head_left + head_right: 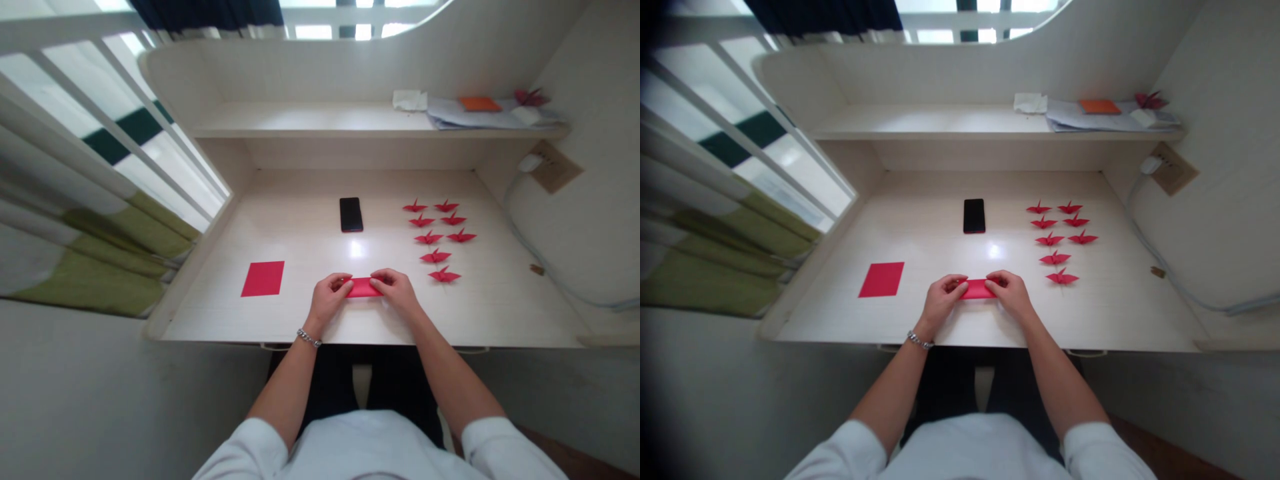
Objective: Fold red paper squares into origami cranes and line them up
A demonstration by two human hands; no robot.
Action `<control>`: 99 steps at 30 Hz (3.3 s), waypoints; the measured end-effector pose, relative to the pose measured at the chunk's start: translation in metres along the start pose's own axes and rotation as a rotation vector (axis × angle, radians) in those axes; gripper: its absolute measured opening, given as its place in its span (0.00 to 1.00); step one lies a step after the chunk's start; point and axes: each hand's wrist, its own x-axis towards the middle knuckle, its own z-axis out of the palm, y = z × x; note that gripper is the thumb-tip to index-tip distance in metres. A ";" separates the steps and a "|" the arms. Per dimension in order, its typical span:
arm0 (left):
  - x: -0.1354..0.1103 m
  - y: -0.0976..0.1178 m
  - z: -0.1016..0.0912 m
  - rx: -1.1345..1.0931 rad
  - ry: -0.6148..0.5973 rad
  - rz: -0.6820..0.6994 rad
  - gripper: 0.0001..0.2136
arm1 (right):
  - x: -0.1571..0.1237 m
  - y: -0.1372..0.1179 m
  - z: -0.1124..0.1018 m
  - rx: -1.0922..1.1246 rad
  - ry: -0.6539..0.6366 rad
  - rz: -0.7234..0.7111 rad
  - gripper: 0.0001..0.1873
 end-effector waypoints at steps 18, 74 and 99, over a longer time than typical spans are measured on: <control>0.000 -0.004 -0.004 0.015 -0.018 -0.050 0.18 | -0.002 -0.003 -0.002 0.006 -0.027 0.022 0.15; 0.000 0.011 0.005 0.211 -0.137 0.018 0.12 | 0.002 -0.011 0.003 0.065 -0.132 0.022 0.15; -0.002 0.013 0.011 0.066 -0.116 -0.051 0.11 | -0.004 -0.021 0.015 0.158 0.024 0.074 0.10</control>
